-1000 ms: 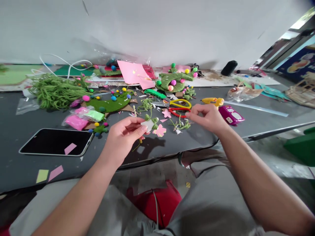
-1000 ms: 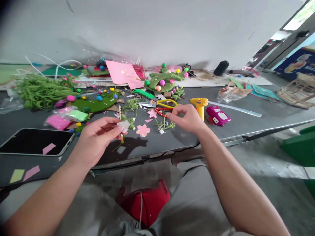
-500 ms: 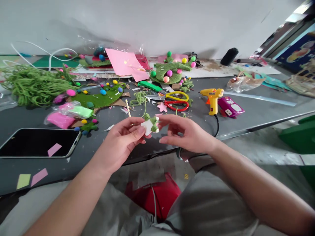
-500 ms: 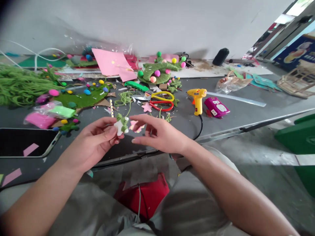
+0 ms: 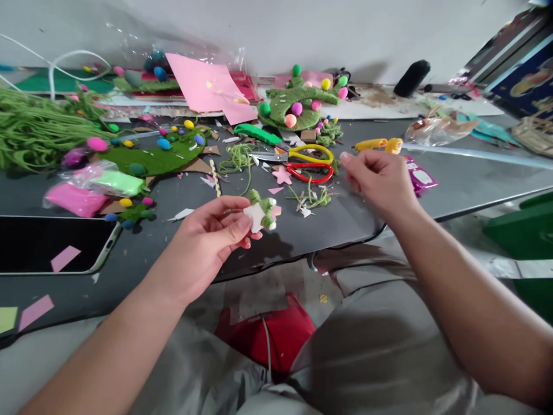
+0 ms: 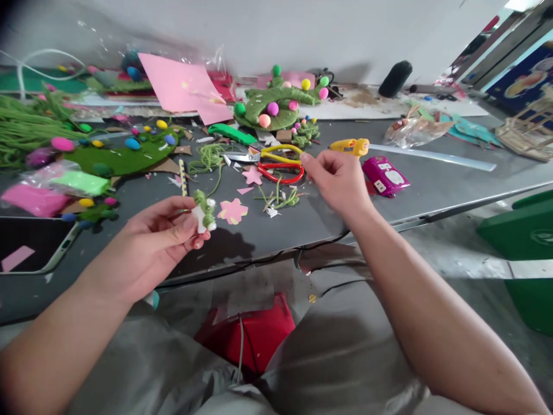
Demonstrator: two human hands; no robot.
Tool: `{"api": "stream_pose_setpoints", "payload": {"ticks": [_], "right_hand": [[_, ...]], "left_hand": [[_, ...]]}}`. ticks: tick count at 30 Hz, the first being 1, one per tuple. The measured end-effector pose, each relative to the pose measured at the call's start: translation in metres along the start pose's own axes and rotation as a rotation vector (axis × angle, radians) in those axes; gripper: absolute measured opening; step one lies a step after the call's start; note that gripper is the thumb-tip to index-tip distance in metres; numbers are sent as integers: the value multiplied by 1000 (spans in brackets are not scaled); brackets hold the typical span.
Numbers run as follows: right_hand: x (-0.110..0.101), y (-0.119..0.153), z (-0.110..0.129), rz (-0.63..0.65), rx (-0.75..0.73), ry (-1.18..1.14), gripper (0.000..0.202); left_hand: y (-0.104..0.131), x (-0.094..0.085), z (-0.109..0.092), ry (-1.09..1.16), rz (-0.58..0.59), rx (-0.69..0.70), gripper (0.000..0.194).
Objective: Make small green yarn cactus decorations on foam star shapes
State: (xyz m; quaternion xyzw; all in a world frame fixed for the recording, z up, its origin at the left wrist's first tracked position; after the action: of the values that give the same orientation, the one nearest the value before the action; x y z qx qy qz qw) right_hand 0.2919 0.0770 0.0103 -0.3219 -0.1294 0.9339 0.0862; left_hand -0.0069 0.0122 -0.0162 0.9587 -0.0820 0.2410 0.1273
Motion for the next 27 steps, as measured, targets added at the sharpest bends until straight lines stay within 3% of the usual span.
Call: {"api": "stream_pose_setpoints", "payload": {"ticks": [3, 6, 12, 16, 27], "right_hand": [[-1, 1, -3, 58, -92, -72, 17], [6, 14, 13, 210, -132, -148, 15], [16, 46, 60, 501, -23, -339, 18], [21, 56, 69, 540, 27, -349, 15], [24, 56, 62, 545, 113, -406, 12]], "left_hand": [[1, 0, 2, -15, 11, 6, 23], [2, 2, 2, -48, 15, 13, 21], [4, 7, 1, -101, -19, 19, 20], [4, 9, 1, -118, -39, 27, 21], [4, 12, 4, -178, -60, 38, 23]]}}
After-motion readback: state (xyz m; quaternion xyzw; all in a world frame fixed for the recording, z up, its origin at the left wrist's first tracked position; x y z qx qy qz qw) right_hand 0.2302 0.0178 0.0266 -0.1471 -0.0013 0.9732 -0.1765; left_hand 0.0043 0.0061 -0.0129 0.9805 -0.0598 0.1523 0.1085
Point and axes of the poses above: each hand's wrist, its own y-axis away from the middle knuckle, its own x-axis out of the palm, z = x × y, the point moved 1 cm from there along -y, towards the middle knuckle, and after that the axes turned 3 degrees about y, right-handed, at the moved point
